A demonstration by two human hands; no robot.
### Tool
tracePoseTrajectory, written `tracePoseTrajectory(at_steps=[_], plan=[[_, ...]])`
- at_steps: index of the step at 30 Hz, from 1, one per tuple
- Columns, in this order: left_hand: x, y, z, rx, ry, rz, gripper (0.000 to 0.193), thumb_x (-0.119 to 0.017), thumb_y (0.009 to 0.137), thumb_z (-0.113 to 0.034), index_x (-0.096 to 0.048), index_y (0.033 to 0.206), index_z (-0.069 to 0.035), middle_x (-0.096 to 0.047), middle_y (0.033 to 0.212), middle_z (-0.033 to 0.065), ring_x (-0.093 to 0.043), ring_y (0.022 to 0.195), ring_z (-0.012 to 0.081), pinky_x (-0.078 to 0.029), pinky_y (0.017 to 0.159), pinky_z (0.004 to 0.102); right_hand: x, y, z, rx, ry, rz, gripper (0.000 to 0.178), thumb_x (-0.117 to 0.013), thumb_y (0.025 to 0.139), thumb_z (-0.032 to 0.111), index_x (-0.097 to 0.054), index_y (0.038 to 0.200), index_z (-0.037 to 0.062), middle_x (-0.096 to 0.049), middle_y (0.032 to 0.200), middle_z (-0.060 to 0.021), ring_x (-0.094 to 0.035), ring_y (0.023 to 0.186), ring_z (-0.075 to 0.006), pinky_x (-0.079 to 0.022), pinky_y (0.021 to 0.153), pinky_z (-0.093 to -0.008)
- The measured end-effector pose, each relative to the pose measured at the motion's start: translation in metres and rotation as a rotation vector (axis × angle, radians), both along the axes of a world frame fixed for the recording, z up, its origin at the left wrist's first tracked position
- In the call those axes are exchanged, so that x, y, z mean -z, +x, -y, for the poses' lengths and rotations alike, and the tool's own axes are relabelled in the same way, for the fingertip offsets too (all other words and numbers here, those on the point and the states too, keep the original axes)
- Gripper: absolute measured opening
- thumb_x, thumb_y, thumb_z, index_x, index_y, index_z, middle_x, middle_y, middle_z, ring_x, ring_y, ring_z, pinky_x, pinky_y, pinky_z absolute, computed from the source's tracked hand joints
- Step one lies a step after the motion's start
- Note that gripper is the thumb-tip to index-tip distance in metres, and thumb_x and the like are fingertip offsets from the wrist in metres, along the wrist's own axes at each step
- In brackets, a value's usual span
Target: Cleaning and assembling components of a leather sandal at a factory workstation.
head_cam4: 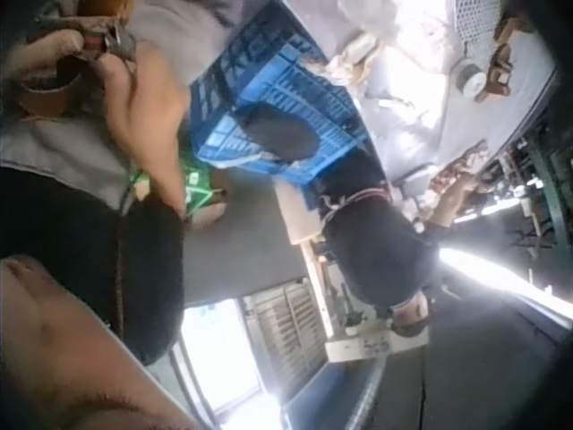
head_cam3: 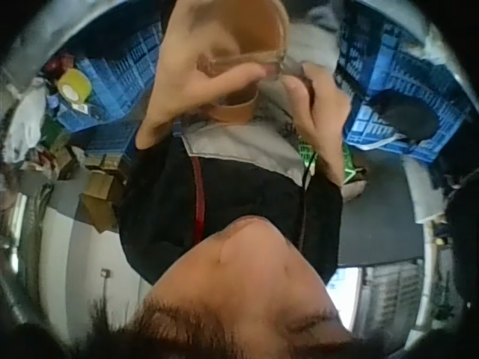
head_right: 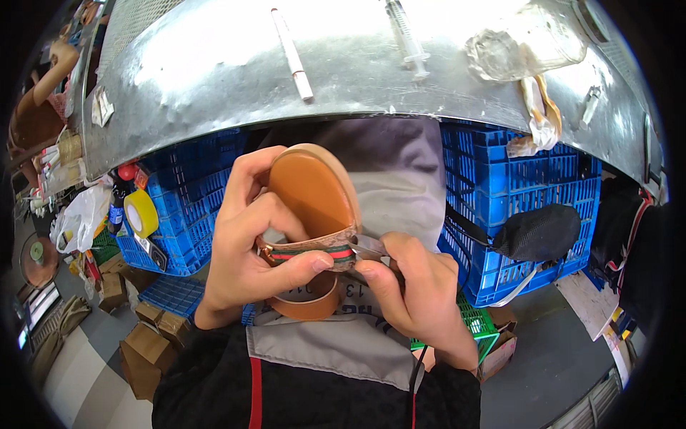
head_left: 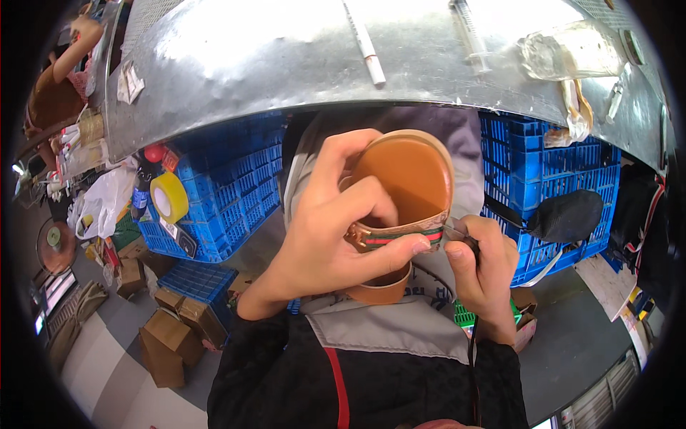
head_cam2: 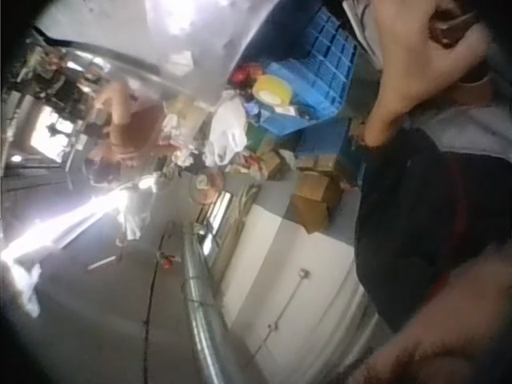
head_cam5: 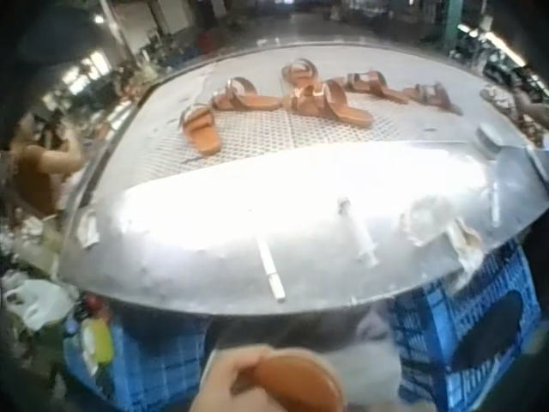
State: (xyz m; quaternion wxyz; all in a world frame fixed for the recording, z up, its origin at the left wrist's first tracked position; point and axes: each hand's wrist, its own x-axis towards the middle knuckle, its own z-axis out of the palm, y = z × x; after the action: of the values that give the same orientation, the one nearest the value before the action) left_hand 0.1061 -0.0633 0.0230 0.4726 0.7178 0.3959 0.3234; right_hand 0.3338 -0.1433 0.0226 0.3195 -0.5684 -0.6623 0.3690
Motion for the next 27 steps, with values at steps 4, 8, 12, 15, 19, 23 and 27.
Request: tracePoseTrajectory(at_steps=[4, 8, 12, 15, 19, 23, 27], plan=[[0.002, -0.01, -0.008, 0.127, -0.077, 0.018, 0.035, -0.083, 0.076, -0.019, -0.064, 0.099, -0.001, -0.044, 0.139, 0.0266, -0.055, 0.122, 0.0375, -0.047, 0.101, 0.0411, 0.0, 0.0, 0.001, 0.005, 0.019, 0.001, 0.025, -0.074, 0.095, 0.016, -0.061, 0.103, -0.0029, -0.058, 0.064, -0.008, -0.053, 0.048, -0.0186, -0.04, 0.047, -0.0296], [0.015, -0.017, -0.013, 0.194, -0.092, 0.131, 0.035, -0.08, 0.077, -0.013, -0.064, 0.105, -0.001, -0.042, 0.144, 0.0261, -0.053, 0.126, 0.0361, -0.046, 0.102, 0.0399, 0.002, 0.001, 0.003, 0.017, -0.01, 0.006, 0.027, -0.074, 0.095, 0.02, -0.06, 0.103, -0.0019, -0.057, 0.064, -0.0071, -0.052, 0.048, -0.0185, -0.039, 0.047, -0.0303], [0.028, -0.022, -0.01, 0.137, -0.149, 0.144, 0.031, -0.078, 0.079, -0.01, -0.066, 0.107, -0.003, -0.044, 0.145, 0.0214, -0.052, 0.13, 0.0331, -0.043, 0.105, 0.0395, 0.006, 0.0, 0.002, 0.015, -0.01, -0.006, 0.03, -0.075, 0.095, 0.023, -0.06, 0.103, -0.0015, -0.058, 0.064, -0.0071, -0.053, 0.048, -0.0191, -0.039, 0.048, -0.0304], [0.039, -0.024, -0.007, 0.083, -0.166, 0.164, 0.031, -0.078, 0.08, -0.011, -0.066, 0.107, -0.004, -0.045, 0.144, 0.021, -0.052, 0.129, 0.0325, -0.043, 0.104, 0.039, 0.008, 0.0, -0.001, -0.025, -0.027, 0.033, 0.031, -0.077, 0.093, 0.024, -0.06, 0.103, -0.0007, -0.059, 0.064, -0.0075, -0.057, 0.05, -0.0204, -0.042, 0.049, -0.0304], [0.045, -0.023, -0.005, 0.052, -0.236, 0.188, 0.03, -0.078, 0.081, -0.012, -0.065, 0.107, -0.003, -0.045, 0.144, 0.0199, -0.052, 0.129, 0.0308, -0.043, 0.103, 0.0375, 0.012, -0.001, -0.006, -0.087, -0.036, 0.043, 0.033, -0.079, 0.091, 0.024, -0.06, 0.103, 0.0001, -0.06, 0.066, -0.008, -0.06, 0.051, -0.0223, -0.045, 0.05, -0.0309], [0.046, -0.022, -0.005, 0.043, -0.332, 0.252, 0.03, -0.078, 0.082, -0.012, -0.064, 0.107, -0.003, -0.047, 0.139, 0.0159, -0.053, 0.124, 0.0244, -0.043, 0.101, 0.0346, 0.018, 0.0, -0.008, -0.096, 0.009, 0.089, 0.034, -0.081, 0.089, 0.024, -0.06, 0.102, 0.0008, -0.061, 0.067, -0.0085, -0.06, 0.05, -0.0234, -0.045, 0.05, -0.0314], [0.055, -0.021, -0.003, 0.059, -0.427, 0.303, 0.028, -0.077, 0.083, -0.011, -0.063, 0.106, -0.003, -0.048, 0.131, 0.0116, -0.052, 0.12, 0.0198, -0.042, 0.1, 0.0319, 0.021, -0.002, -0.016, -0.092, 0.09, 0.181, 0.034, -0.082, 0.088, 0.026, -0.061, 0.099, 0.0019, -0.061, 0.068, -0.0083, -0.061, 0.052, -0.0234, -0.045, 0.048, -0.033]])
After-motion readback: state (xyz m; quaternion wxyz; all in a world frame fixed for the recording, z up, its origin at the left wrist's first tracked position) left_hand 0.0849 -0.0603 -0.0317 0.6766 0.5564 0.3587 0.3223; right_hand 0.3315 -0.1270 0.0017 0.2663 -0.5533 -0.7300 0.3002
